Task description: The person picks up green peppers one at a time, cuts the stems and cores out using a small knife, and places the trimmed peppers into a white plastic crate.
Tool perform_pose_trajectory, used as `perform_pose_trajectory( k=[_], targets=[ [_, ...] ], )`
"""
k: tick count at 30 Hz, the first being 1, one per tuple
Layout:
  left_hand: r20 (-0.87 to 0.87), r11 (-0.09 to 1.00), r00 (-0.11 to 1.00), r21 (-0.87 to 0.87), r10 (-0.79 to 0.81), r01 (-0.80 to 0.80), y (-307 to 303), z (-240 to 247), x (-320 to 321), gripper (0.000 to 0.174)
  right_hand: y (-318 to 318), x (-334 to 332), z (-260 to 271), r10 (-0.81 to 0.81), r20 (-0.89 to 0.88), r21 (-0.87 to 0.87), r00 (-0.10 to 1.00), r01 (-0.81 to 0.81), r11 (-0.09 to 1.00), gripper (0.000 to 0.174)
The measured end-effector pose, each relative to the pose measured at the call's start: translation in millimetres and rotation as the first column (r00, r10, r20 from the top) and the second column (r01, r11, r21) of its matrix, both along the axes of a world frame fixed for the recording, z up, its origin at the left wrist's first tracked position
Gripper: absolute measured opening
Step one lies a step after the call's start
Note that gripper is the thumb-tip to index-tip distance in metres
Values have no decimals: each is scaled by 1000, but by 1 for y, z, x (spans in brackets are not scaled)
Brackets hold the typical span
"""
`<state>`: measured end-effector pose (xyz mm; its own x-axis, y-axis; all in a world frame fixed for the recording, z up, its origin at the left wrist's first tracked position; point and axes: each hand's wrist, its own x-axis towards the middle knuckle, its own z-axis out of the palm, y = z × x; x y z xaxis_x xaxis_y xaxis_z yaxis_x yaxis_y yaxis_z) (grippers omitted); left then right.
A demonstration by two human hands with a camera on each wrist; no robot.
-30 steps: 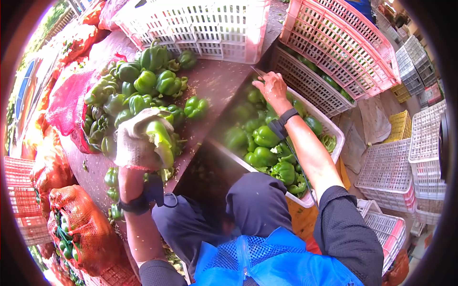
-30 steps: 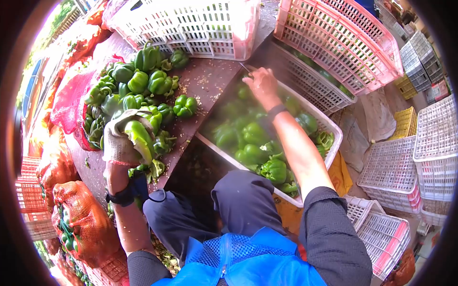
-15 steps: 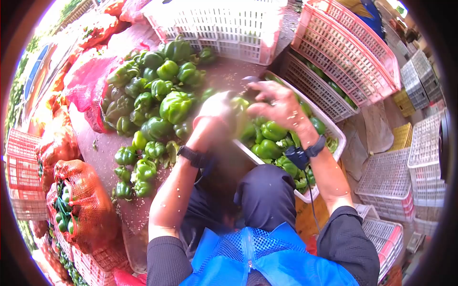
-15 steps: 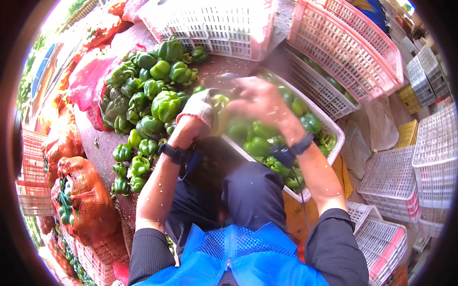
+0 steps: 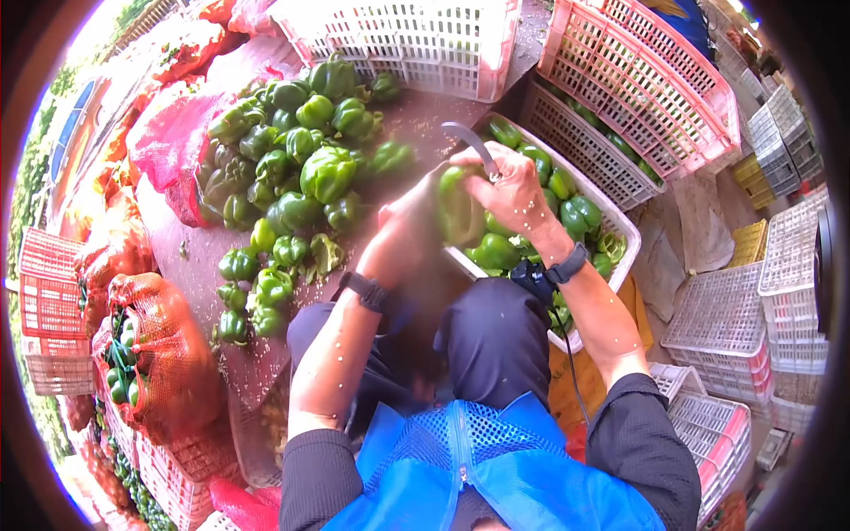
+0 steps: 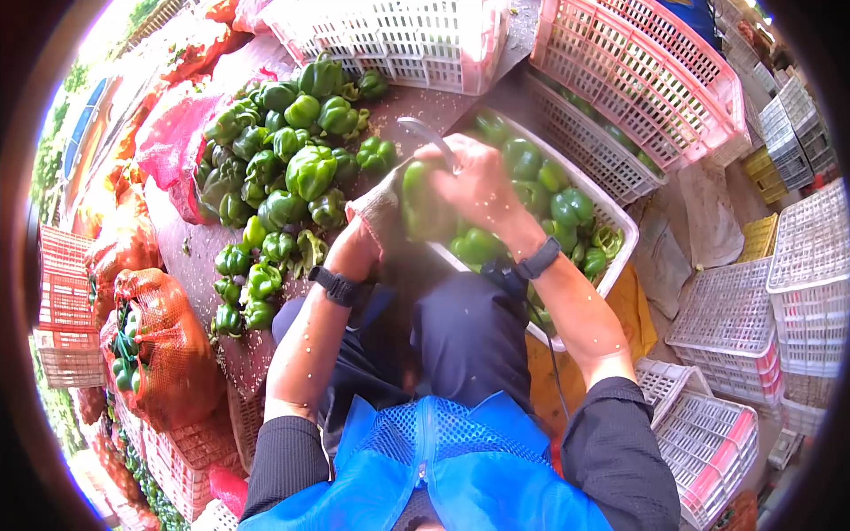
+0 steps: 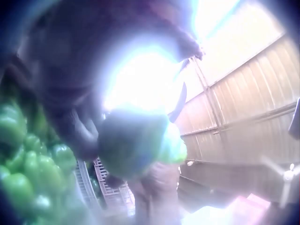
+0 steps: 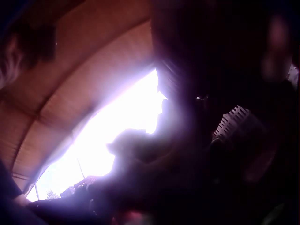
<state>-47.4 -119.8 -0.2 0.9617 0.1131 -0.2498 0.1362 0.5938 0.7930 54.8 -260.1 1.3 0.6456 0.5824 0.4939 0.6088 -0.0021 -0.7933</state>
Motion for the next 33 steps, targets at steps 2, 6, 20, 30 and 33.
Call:
perform_pose_trajectory(
  k=[2,6,20,30,33],
  targets=[
    [227,974,952,-49,-205,222,-5,3,3,35,0,0,-6,-36,-54,13,998,37,999,23],
    [262,933,901,-9,-345,359,13,-33,24,39,-12,9,-5,-89,115,-9,989,91,996,26],
    [-361,-439,866,878,-346,190,-8,-36,150,34,-76,62,-70,-359,-228,-296,905,287,911,45],
    [151,-336,985,926,-87,-171,0,-103,176,25,-35,120,-121,-458,-225,-500,860,302,812,46],
    [207,-200,953,947,-221,-252,-16,-109,182,24,-41,119,-140,-530,-254,-300,809,455,838,40]
  ],
)
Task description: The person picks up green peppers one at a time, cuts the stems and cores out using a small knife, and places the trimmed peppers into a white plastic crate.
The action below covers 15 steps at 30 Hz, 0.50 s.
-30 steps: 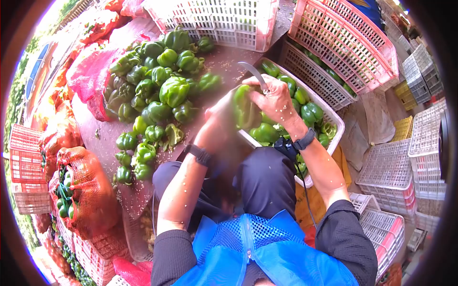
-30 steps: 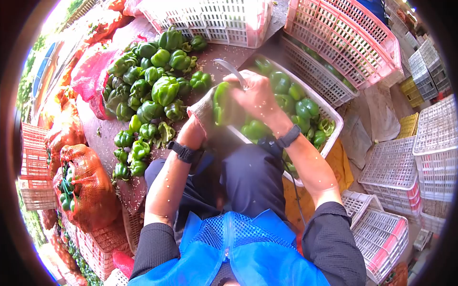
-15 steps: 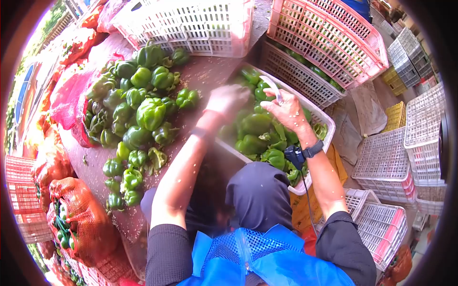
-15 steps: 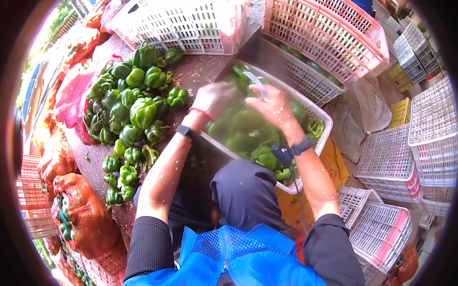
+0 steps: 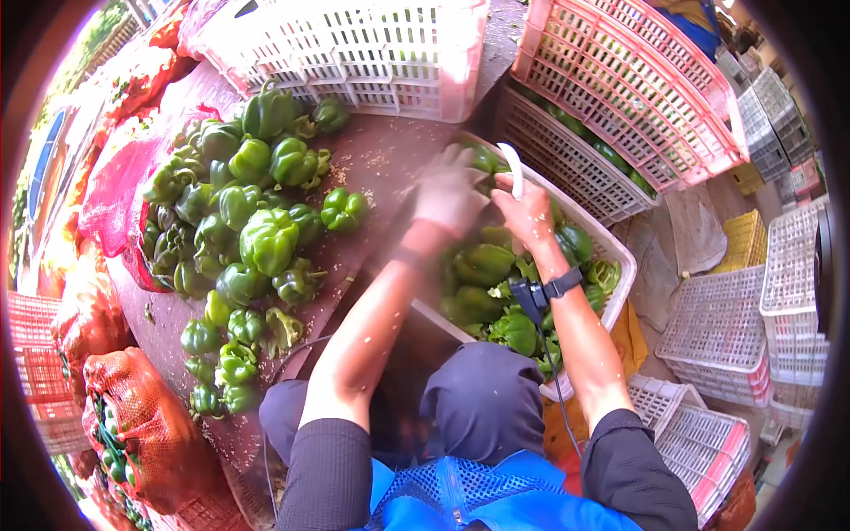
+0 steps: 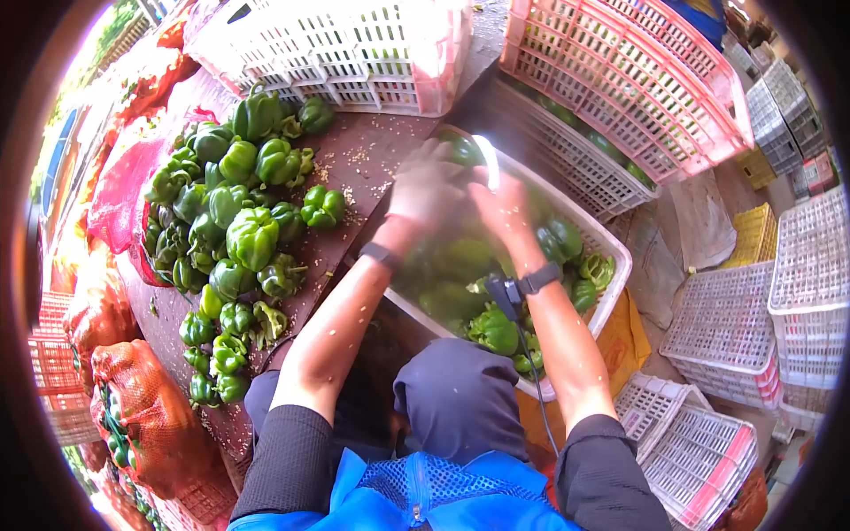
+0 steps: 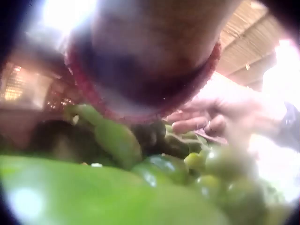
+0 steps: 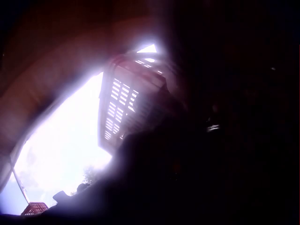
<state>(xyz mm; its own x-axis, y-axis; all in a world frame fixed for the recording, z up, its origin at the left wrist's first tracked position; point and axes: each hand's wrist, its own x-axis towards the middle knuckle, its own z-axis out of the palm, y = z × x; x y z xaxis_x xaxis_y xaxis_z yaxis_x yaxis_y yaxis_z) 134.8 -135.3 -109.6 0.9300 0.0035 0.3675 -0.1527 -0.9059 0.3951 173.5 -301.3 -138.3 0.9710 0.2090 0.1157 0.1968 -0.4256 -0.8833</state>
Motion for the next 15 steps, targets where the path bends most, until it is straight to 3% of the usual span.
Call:
perform_pose_trajectory(
  k=[1,3,7,9,11,12,13,15],
  targets=[
    [-1,1000,1000,2,12,-12,-3,1,8,24,-2,-1,1,12,-1,2,1000,-12,1000,40],
    [87,982,988,149,-126,112,-4,3,33,27,-7,-2,5,-73,10,56,997,73,996,38],
    [-78,971,993,216,-84,99,-3,-9,44,37,-16,-8,22,-32,-205,220,978,78,972,31],
    [-102,978,990,175,-94,111,-1,-13,48,40,-20,-7,23,-25,-165,254,986,67,965,29],
    [-6,988,991,77,-135,135,0,-25,50,36,-28,-5,22,-12,-159,223,987,47,974,27],
    [-86,985,981,-37,-172,169,3,-12,48,33,-31,-4,22,0,-166,226,986,38,973,27],
    [-292,965,952,-262,-96,17,2,2,45,31,-35,-6,23,6,-168,225,986,32,974,27],
    [-258,878,966,-455,30,-148,3,-29,57,30,-30,-7,33,29,-123,258,992,4,966,27]
  ],
)
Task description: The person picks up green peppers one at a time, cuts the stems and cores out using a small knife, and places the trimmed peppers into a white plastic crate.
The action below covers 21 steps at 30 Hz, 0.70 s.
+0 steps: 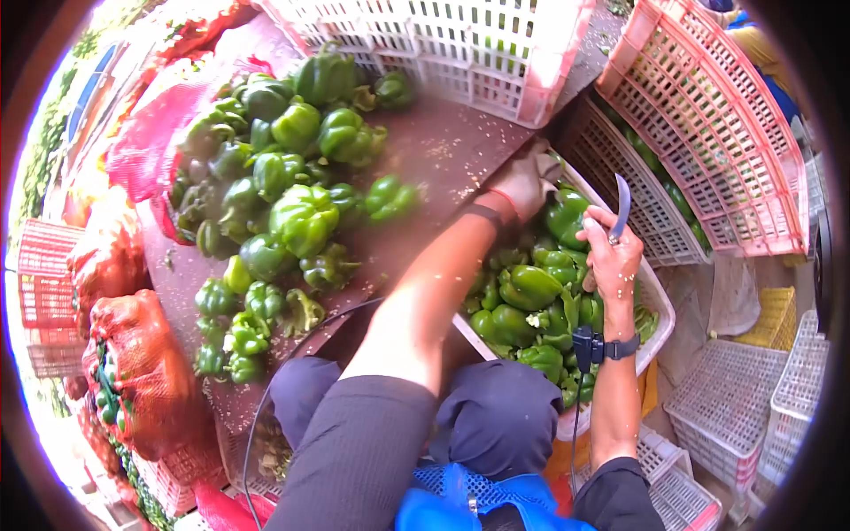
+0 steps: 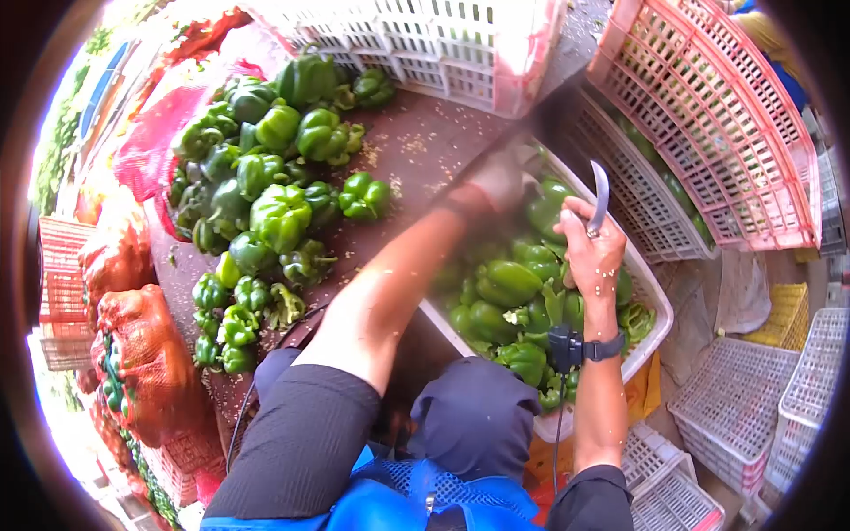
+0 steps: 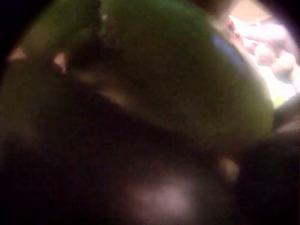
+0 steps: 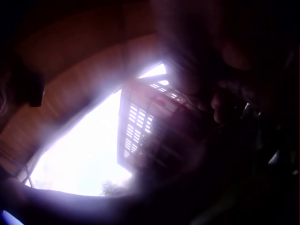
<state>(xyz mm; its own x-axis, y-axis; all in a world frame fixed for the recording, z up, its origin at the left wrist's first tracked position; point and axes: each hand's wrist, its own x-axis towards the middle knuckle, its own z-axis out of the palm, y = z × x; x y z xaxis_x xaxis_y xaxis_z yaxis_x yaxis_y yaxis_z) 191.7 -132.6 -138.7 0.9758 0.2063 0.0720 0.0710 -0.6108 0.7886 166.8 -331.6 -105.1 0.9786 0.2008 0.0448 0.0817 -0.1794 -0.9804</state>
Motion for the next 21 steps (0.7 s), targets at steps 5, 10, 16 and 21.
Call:
perform_pose_trajectory(
  k=[5,10,16,21],
  targets=[
    [110,955,979,264,-169,135,-2,10,-4,26,-3,-4,39,-42,30,21,999,41,999,24],
    [330,962,908,170,-260,213,15,66,-44,32,19,-6,49,-89,19,48,996,88,995,22],
    [320,979,947,-187,-16,80,77,181,-193,24,125,-28,33,448,299,-136,843,-427,894,41],
    [371,994,925,-103,75,-39,163,232,-278,27,196,-73,101,746,279,-393,605,-636,663,53]
  ],
)
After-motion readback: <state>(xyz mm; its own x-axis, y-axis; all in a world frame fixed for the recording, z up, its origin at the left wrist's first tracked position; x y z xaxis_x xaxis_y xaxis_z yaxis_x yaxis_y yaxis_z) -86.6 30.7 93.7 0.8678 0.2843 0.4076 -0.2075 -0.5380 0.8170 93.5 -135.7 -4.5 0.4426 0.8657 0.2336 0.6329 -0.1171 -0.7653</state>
